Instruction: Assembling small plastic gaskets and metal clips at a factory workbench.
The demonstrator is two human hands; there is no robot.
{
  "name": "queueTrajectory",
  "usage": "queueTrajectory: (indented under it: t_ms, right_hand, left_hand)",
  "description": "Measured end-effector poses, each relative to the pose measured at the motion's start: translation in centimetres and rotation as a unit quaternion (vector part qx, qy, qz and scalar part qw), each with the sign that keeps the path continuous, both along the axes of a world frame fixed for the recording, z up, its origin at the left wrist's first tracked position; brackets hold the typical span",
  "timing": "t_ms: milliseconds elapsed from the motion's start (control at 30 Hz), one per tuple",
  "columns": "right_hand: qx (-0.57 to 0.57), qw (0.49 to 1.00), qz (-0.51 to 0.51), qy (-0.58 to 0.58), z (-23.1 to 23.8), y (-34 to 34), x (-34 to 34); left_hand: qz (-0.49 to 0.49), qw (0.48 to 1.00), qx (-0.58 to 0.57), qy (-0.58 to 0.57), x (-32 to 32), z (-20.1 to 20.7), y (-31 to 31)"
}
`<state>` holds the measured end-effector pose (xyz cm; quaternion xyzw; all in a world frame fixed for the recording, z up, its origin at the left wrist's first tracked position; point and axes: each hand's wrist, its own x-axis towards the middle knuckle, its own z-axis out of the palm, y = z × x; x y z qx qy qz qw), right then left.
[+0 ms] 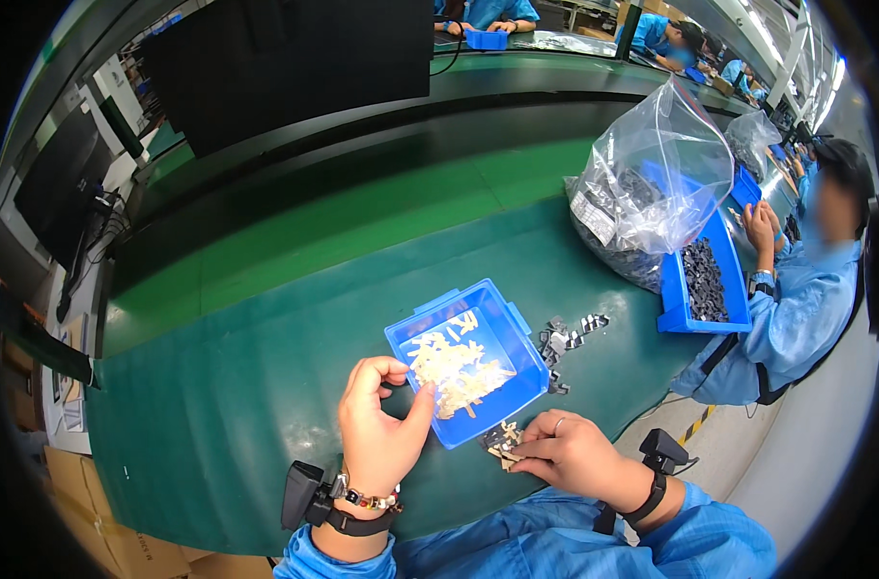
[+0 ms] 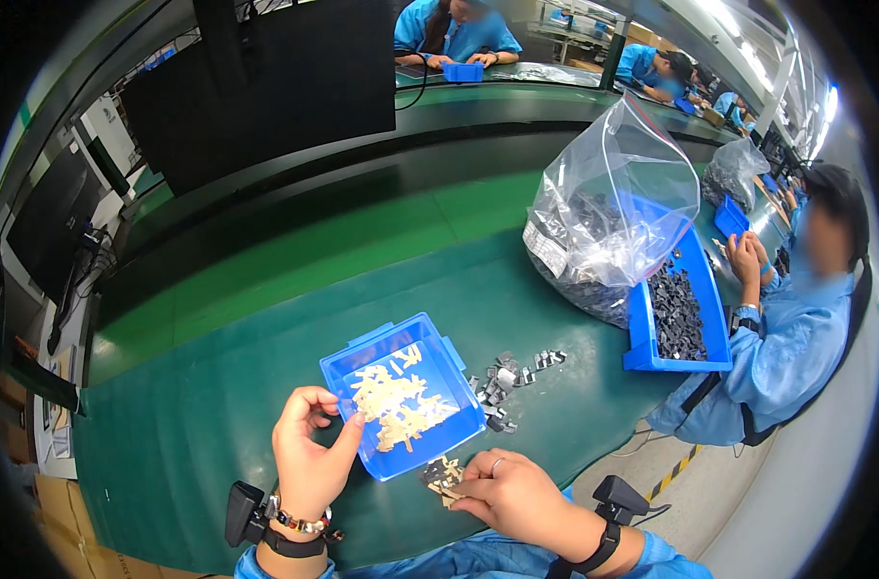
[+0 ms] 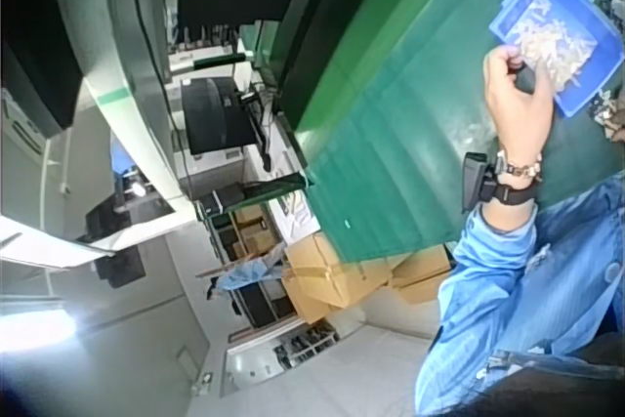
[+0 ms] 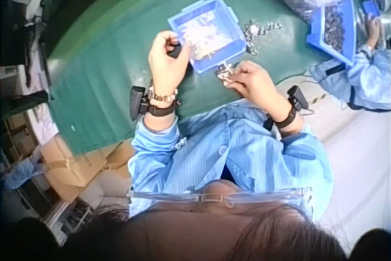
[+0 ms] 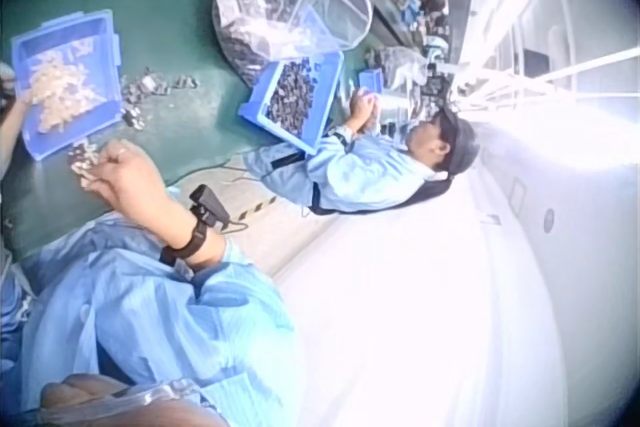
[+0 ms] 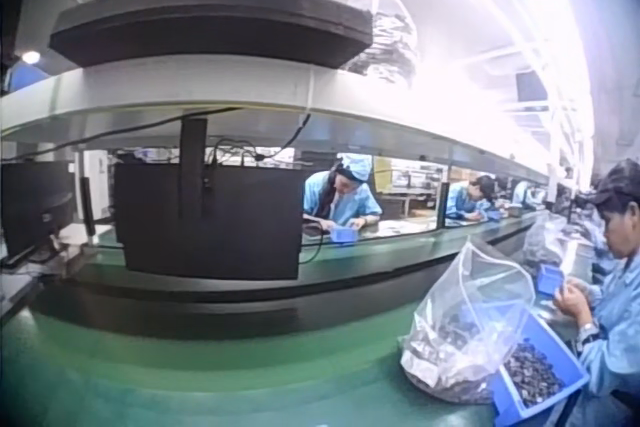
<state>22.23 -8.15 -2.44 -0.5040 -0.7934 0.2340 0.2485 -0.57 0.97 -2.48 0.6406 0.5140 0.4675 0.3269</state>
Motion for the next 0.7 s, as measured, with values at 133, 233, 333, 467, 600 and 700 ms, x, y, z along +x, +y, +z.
queueTrajectory:
  t_ms: [133, 233, 333, 467, 600, 700]
  right_hand:
    - [-0.082, 0.996, -0.007, 0.039, 0.0, -0.3, 0.5]
    - [-0.035, 0.999, -0.021, 0.028, 0.4, -0.1, 0.3]
    - [0.014, 0.998, -0.045, 0.048, 1.1, 0.0, 0.1]
    - [0.104, 0.992, -0.048, 0.062, 2.4, 1.5, -0.2]
    - [0.28, 0.958, -0.01, 0.059, 3.9, 4.0, -1.9]
    - [0.313, 0.947, 0.009, 0.078, 3.8, 4.8, -3.3]
  left_hand:
    - [0.0, 1.0, -0.002, -0.005, 0.1, 0.0, 0.0]
    - [-0.001, 1.0, -0.003, 0.0, 0.2, 0.3, -0.1]
    - [-0.003, 0.999, 0.032, -0.024, 0.3, 0.9, -0.3]
    - [-0.096, 0.98, 0.15, 0.091, -0.1, 2.3, -1.0]
    - [-0.176, 0.969, 0.142, 0.099, 0.3, 2.7, -1.4]
    - [-0.174, 0.971, 0.143, 0.08, 0.6, 2.2, -1.4]
